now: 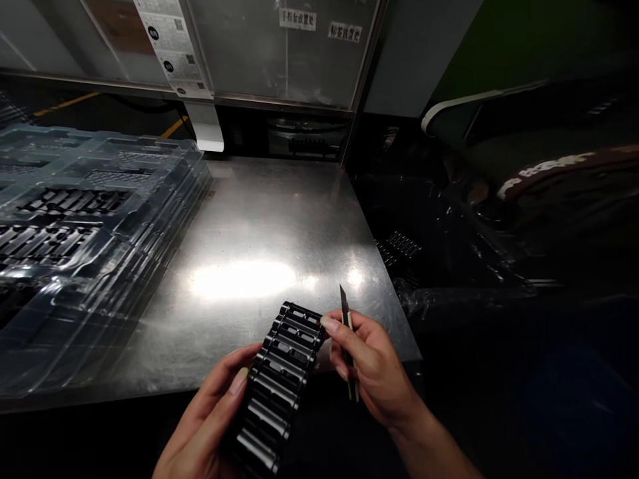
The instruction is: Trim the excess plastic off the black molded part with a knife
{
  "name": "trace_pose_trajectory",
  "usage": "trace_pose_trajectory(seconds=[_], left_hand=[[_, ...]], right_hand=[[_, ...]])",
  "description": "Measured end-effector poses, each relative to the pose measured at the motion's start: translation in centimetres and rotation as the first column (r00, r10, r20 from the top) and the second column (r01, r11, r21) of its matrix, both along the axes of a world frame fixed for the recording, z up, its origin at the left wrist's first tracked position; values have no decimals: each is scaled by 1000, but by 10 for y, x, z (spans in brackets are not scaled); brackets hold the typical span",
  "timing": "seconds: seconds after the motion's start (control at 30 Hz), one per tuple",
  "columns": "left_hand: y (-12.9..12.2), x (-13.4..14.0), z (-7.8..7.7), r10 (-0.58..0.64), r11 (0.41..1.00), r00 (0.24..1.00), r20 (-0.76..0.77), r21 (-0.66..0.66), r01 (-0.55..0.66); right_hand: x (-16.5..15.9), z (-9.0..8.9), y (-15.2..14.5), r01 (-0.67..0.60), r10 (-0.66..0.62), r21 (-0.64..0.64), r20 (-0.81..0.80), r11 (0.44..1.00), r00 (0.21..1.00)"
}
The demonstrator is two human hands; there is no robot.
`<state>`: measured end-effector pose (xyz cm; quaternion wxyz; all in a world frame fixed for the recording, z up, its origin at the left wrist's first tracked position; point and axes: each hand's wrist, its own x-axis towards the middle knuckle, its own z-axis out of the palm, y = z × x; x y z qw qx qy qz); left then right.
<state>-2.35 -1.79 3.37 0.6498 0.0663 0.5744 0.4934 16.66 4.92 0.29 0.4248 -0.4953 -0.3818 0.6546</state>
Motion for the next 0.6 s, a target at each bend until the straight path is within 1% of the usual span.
trace_pose_trajectory(seconds=[0.13,0.23,0.37,0.4,0.5,0.6], left_hand=[[2,1,3,16,1000,999,32,-2,-15],[1,2,1,-34,999,998,50,34,33],[-3,3,-10,-83,989,993,-82,118,93],[-5,3,-13,-92,985,991,-93,134,104],[-7,5,-19,-149,978,988,-36,143,152],[-7,6,-21,-184,976,982,46,130,177]], right_hand=[[1,0,0,16,-16,-31,7,999,1000],[0,-1,1,40,-40,-70,9,997,999],[0,-2,3,42,-51,-108,-81,993,995],[0,-2,3,39,-53,-123,-114,992,992],[-1,-2,3,35,-67,-162,-192,986,979],[-1,-3,3,35,-69,-152,-221,988,973]])
